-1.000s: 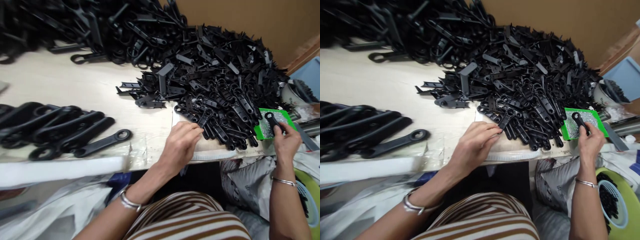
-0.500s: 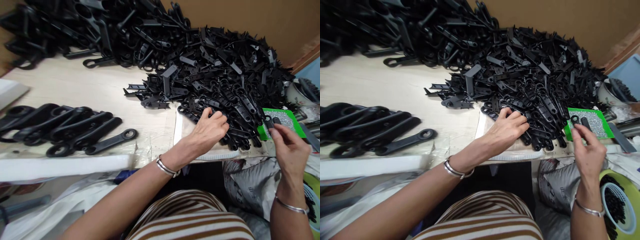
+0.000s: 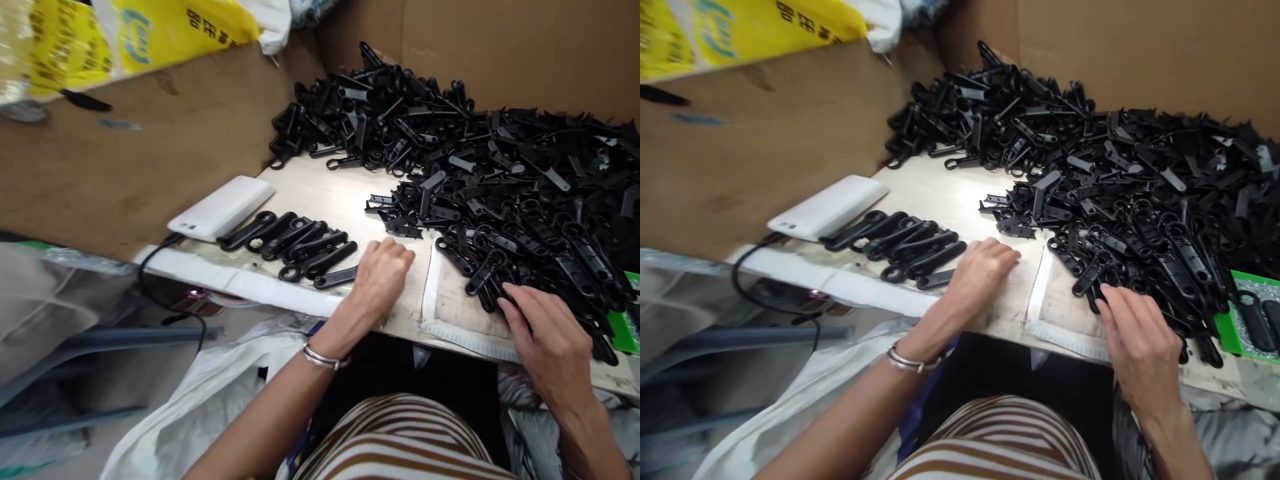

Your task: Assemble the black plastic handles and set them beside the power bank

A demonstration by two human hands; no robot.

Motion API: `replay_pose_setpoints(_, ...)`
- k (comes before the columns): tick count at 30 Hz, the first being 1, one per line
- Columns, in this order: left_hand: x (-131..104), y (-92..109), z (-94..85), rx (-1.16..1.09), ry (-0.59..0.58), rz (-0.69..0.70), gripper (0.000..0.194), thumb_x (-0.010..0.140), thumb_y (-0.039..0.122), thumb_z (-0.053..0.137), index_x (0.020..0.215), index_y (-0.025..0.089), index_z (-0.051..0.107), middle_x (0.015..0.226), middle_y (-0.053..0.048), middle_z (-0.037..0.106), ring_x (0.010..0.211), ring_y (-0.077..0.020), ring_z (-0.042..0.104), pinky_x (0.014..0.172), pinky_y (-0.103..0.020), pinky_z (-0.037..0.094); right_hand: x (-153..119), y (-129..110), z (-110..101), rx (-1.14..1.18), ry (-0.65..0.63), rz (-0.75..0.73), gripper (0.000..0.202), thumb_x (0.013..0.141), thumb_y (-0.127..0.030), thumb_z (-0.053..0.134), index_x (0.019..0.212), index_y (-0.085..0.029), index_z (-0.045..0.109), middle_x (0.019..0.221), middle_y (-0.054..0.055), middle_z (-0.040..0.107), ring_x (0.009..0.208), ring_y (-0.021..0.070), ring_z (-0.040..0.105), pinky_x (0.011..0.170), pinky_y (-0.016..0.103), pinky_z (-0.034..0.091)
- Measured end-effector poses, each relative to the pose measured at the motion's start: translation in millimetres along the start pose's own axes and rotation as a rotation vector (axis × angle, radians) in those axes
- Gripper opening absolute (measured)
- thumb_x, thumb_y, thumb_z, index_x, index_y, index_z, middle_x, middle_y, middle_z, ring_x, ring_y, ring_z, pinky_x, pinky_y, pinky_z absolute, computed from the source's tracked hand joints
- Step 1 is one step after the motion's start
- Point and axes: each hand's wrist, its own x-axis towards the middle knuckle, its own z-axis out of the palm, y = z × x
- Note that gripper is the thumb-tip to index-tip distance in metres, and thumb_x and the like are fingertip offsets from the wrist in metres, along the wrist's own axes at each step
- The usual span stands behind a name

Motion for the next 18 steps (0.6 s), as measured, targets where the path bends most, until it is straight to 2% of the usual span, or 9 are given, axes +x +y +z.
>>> replay_pose_setpoints(3,11,-27,-6.2,0.097,-0.008,-0.09,0.03,0.09,0.003,0.042,0.076,0.014,0.066,0.072,-0.009,0.065,0.074,-0.023,0.05,0.063,-0.034,0.032,21,-13,11,0.011,-0.101,-0.003,0.019,0.095,-0.022,0.055,0.109,-0.017,0.065,0.099,0.007,0.072,0.086,0.0195,0.067,0.079,0.031,0.051)
replay_pose_setpoints(7,40,-36,0.3,0.185,-0.015,0.021,0.026,0.088,0.001,0.045,0.079,0.012,0.066,0.079,-0.011,0.064,0.08,-0.0242,0.051,0.066,-0.036,0.032,45,-32,20,0.054,-0.175,-0.032,0.017,0.097,-0.024,0.051,0.102,-0.019,0.067,0.097,0.005,0.072,0.086,0.0173,0.068,0.076,0.027,0.051)
replay_pose_setpoints(10,54,-37,6.2,0.216,-0.025,0.091,0.024,0.088,0.002,0.047,0.077,0.012,0.066,0.081,-0.012,0.064,0.085,-0.0264,0.053,0.069,-0.038,0.033,45,-34,18,0.145,-0.167,0.006,0.018,0.097,-0.024,0.051,0.105,-0.019,0.066,0.098,0.005,0.071,0.086,0.0175,0.068,0.08,0.028,0.052)
replay_pose_setpoints(12,54,-38,3.4,0.217,-0.048,0.109,0.028,0.088,0.002,0.045,0.072,0.014,0.064,0.077,-0.011,0.064,0.081,-0.0257,0.053,0.069,-0.037,0.033,39,-32,15,0.265,-0.17,0.07,0.018,0.097,-0.024,0.051,0.105,-0.019,0.067,0.097,0.005,0.071,0.085,0.0171,0.068,0.08,0.029,0.053)
replay_pose_setpoints(15,38,-31,-10.8,0.217,-0.073,0.135,0.03,0.087,-0.003,0.043,0.071,0.013,0.063,0.073,-0.01,0.062,0.075,-0.0236,0.052,0.067,-0.036,0.035,29,-35,12,0.415,-0.132,0.16,0.017,0.095,-0.023,0.054,0.105,-0.02,0.067,0.097,0.005,0.071,0.085,0.0172,0.068,0.08,0.029,0.056)
replay_pose_setpoints(18,16,-12,-26.7,0.174,-0.058,0.185,0.025,0.087,-0.002,0.044,0.08,0.011,0.063,0.078,-0.01,0.062,0.081,-0.025,0.053,0.069,-0.037,0.038,23,-45,18,0.341,-0.03,0.124,0.026,0.093,-0.02,0.057,0.118,-0.02,0.064,0.115,0.011,0.068,0.103,0.023,0.065,0.09,0.038,0.054)
